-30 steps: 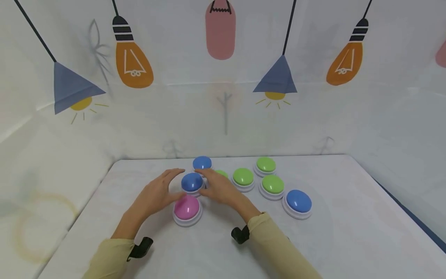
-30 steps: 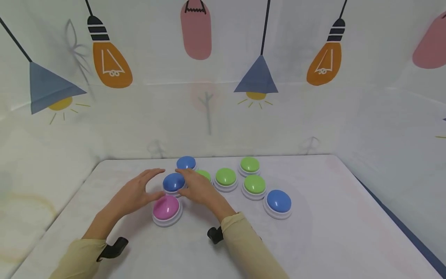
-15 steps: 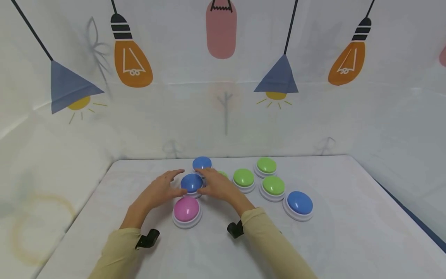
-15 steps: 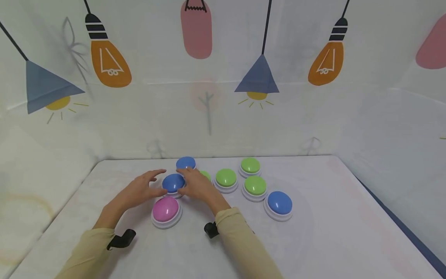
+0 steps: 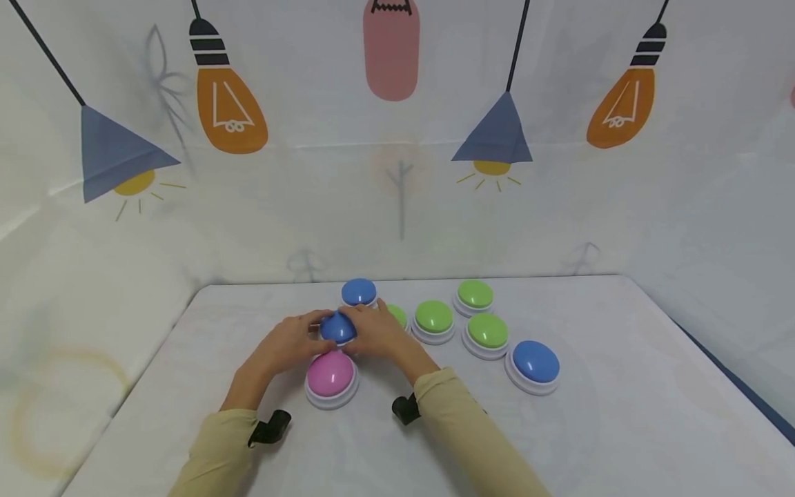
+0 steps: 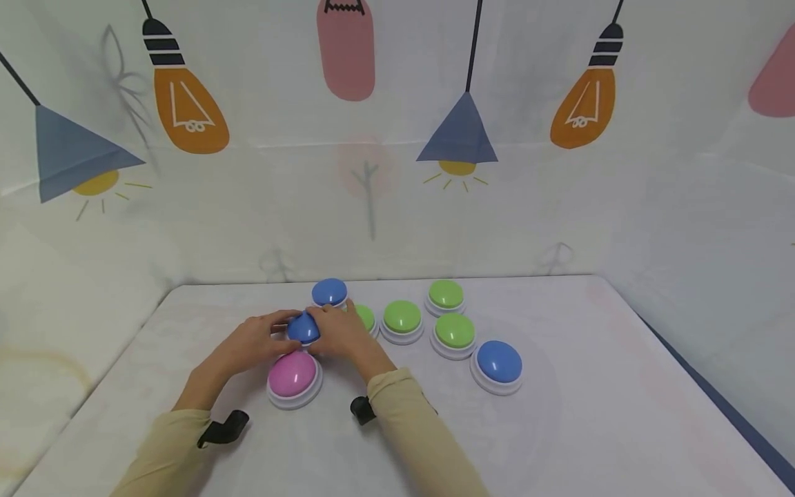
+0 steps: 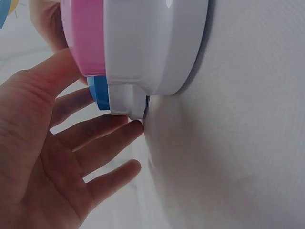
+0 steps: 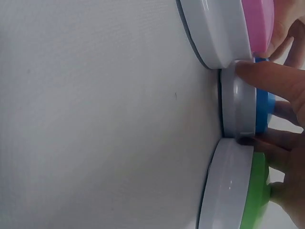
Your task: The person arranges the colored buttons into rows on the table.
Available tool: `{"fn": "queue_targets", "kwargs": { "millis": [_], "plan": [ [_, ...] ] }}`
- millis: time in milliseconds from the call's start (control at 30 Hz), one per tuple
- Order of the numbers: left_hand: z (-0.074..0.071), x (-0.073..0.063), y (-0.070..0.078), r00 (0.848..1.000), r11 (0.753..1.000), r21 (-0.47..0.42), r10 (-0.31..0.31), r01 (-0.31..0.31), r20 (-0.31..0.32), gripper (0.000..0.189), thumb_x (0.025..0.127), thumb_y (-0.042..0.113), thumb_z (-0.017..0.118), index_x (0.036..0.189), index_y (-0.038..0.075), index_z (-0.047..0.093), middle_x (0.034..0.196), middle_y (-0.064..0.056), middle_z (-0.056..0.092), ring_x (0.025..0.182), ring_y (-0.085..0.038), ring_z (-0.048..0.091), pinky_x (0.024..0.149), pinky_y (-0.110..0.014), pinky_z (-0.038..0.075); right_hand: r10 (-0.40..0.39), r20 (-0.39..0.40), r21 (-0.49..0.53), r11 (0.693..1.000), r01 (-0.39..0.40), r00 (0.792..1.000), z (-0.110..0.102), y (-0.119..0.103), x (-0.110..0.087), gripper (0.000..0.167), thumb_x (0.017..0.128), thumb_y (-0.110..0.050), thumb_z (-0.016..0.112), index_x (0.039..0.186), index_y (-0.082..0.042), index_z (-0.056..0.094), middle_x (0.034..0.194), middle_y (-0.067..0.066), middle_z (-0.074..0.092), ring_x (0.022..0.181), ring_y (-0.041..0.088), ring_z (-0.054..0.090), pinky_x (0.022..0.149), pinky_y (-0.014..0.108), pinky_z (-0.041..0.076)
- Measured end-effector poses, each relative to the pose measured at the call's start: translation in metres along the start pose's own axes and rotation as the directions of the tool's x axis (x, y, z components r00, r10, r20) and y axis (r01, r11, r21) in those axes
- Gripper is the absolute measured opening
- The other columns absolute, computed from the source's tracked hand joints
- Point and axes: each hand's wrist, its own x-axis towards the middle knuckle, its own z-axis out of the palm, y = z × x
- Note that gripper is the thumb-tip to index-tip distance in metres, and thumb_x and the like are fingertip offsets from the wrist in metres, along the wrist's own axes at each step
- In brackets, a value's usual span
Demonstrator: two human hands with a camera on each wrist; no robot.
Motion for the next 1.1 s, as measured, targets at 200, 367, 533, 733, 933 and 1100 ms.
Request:
{"fn": "queue_targets", "kwargs": {
  "millis": [200, 367, 533, 733, 933, 1100],
  "plan": [
    [0.000, -0.005, -0.003, 0.999, 1.000, -0.018, 0.014, -0.014, -0.041, 0.062, 0.088, 0.033, 0.072, 0.142, 0.009, 0.053, 0.130, -0.022, 0.063, 0.123, -0.039, 0.058, 0.102, -0.057, 0.045, -0.014, -0.019, -0.018, 1.000, 0.014, 1.000, 0.002, -0.006, 0.002, 0.072, 0.089, -0.040, 0.071, 0.149, -0.014, 0.043, 0.148, 0.010, 0.049, 0.137, 0.025, 0.046, 0.121, 0.055, 0.016],
    [0.000, -0.008, -0.004, 0.998, 1.000, -0.016, 0.021, -0.022, -0.053, 0.062, 0.088, 0.033, 0.073, 0.142, 0.009, 0.054, 0.129, -0.021, 0.063, 0.121, -0.038, 0.059, 0.102, -0.056, 0.046, -0.014, -0.026, -0.034, 0.999, 0.013, 1.000, 0.003, -0.008, 0.002, 0.072, 0.089, -0.041, 0.072, 0.149, -0.015, 0.043, 0.149, 0.009, 0.049, 0.138, 0.023, 0.046, 0.121, 0.056, 0.017],
    [-0.001, -0.008, -0.003, 0.998, 0.999, 0.018, 0.029, -0.028, -0.058, 0.062, 0.088, 0.034, 0.073, 0.141, 0.009, 0.054, 0.127, -0.020, 0.065, 0.120, -0.037, 0.060, 0.100, -0.055, 0.047, -0.007, -0.019, -0.024, 1.000, 0.006, 1.000, 0.001, -0.010, 0.000, 0.072, 0.089, -0.041, 0.071, 0.150, -0.016, 0.043, 0.151, 0.008, 0.047, 0.140, 0.023, 0.043, 0.121, 0.055, 0.015],
    [-0.002, -0.006, 0.001, 0.997, 0.997, 0.064, 0.047, -0.044, -0.060, 0.060, 0.088, 0.032, 0.073, 0.140, 0.009, 0.055, 0.123, -0.021, 0.067, 0.118, -0.037, 0.061, 0.100, -0.054, 0.048, -0.005, -0.028, 0.004, 1.000, 0.005, 1.000, 0.002, -0.007, -0.004, 0.072, 0.089, -0.039, 0.072, 0.150, -0.016, 0.042, 0.152, 0.009, 0.046, 0.141, 0.024, 0.041, 0.121, 0.054, 0.014],
    [0.000, -0.006, 0.005, 0.996, 0.997, 0.066, 0.050, -0.046, -0.073, 0.058, 0.088, 0.031, 0.073, 0.140, 0.010, 0.056, 0.123, -0.020, 0.067, 0.118, -0.038, 0.061, 0.100, -0.053, 0.048, 0.003, -0.021, 0.019, 1.000, -0.002, 1.000, 0.002, -0.004, -0.004, 0.074, 0.089, -0.039, 0.072, 0.151, -0.015, 0.040, 0.152, 0.010, 0.044, 0.142, 0.025, 0.040, 0.122, 0.054, 0.013],
    [0.000, -0.007, 0.006, 0.994, 0.997, 0.060, 0.060, -0.054, -0.092, 0.057, 0.089, 0.031, 0.073, 0.139, 0.010, 0.057, 0.124, -0.020, 0.066, 0.119, -0.039, 0.060, 0.099, -0.054, 0.048, 0.013, -0.019, 0.040, 0.999, -0.012, 1.000, 0.001, -0.004, -0.003, 0.074, 0.089, -0.037, 0.073, 0.152, -0.015, 0.040, 0.153, 0.010, 0.044, 0.142, 0.027, 0.040, 0.121, 0.055, 0.013]
  ]
}}
